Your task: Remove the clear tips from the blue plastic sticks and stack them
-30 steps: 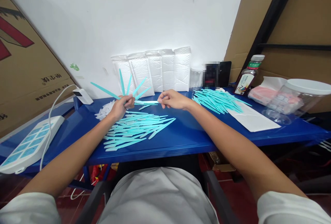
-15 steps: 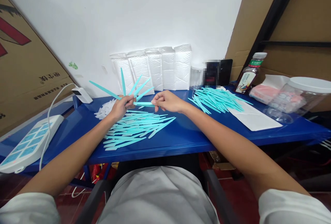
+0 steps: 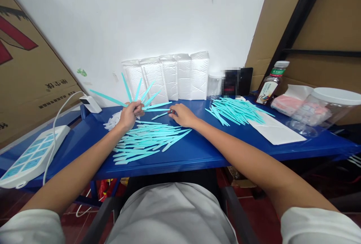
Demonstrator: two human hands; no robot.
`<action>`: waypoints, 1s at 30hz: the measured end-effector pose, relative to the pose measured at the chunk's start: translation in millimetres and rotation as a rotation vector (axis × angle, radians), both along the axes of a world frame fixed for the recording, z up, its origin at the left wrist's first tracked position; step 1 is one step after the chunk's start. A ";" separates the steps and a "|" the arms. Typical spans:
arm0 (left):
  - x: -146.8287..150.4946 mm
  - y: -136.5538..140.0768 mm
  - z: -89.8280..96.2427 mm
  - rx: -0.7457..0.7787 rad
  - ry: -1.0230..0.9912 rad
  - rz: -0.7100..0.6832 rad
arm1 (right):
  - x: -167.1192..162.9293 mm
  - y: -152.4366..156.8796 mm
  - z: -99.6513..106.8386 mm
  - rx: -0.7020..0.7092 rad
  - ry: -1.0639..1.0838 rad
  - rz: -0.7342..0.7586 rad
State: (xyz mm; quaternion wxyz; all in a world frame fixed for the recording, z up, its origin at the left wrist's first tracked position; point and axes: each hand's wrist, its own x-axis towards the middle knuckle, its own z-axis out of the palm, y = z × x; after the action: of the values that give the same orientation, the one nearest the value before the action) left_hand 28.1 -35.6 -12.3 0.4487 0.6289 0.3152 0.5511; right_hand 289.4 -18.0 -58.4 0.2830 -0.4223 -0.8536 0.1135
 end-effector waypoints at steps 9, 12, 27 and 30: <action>-4.6 0.1 4.4 -0.257 -0.272 -0.133 | 0.8 13.0 -6.8 0.016 -0.227 -0.056; -6.7 0.2 5.9 -0.318 -0.333 -0.153 | -0.4 12.9 -5.9 -0.014 -0.181 -0.061; -6.5 0.5 6.6 -0.339 -0.343 -0.130 | 7.6 -2.0 14.2 -0.476 0.253 0.066; -6.3 0.4 6.7 -0.320 -0.324 -0.126 | 9.2 -7.6 19.7 -0.581 0.372 0.155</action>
State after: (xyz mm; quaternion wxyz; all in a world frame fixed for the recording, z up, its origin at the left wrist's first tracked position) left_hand 21.7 -35.1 -5.6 0.6208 0.4716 0.2828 0.5587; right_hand 298.6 -25.6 -38.7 0.2922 -0.3911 -0.7492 0.4476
